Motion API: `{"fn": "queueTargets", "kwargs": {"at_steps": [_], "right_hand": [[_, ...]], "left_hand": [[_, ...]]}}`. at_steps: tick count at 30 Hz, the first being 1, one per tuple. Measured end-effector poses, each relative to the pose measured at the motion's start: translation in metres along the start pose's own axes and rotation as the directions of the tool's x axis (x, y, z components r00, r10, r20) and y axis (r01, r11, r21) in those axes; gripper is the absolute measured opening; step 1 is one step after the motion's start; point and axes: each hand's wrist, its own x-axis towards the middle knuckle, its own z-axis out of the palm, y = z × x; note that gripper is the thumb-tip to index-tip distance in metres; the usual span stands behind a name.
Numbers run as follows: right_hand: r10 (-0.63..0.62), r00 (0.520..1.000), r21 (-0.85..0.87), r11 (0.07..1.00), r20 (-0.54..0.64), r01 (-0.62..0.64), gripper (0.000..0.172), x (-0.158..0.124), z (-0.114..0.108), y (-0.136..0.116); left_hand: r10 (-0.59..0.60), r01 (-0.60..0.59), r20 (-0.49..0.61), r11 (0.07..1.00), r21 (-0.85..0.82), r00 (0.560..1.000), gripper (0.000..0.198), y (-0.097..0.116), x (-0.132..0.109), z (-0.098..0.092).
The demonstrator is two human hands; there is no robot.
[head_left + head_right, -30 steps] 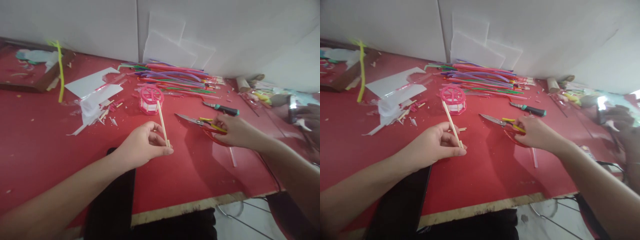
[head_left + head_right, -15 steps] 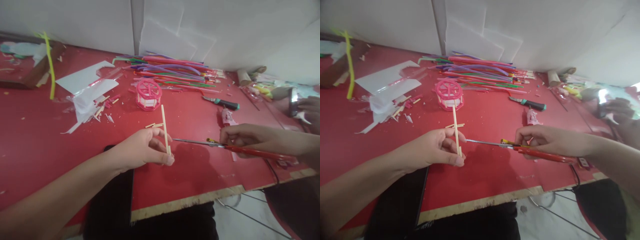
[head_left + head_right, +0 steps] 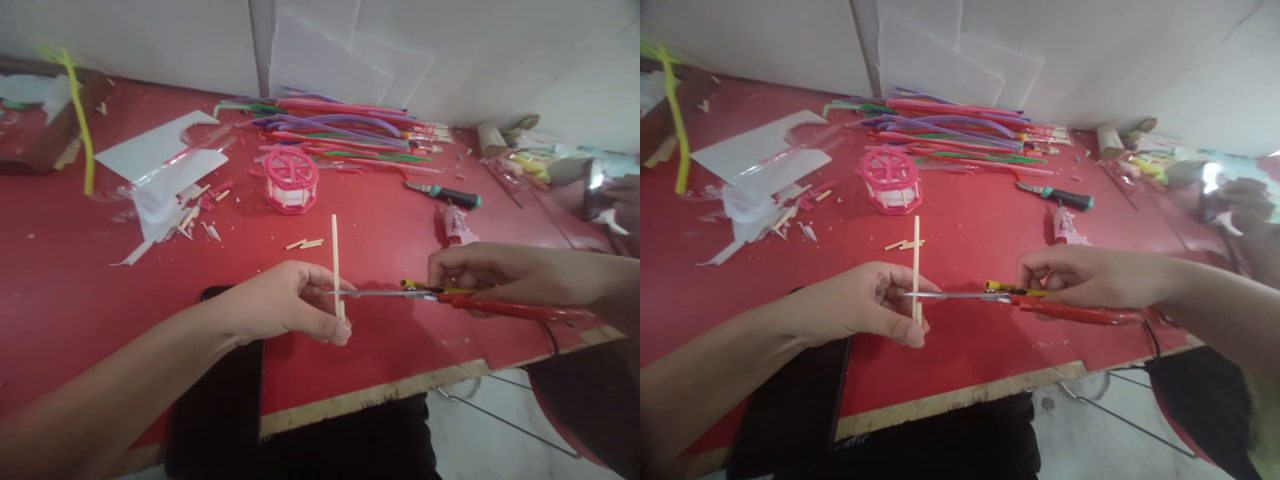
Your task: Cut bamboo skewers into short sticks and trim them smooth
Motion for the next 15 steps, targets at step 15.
{"fn": "queueTargets", "kwargs": {"at_steps": [15], "right_hand": [[-0.051,0.998,-0.049,0.997,0.038,0.053,0.027,-0.0006,0.0046,-0.0008]], "left_hand": [[-0.081,0.1,0.109,0.979,-0.179,0.991,0.046,-0.001,0.0013,-0.0009]]}}
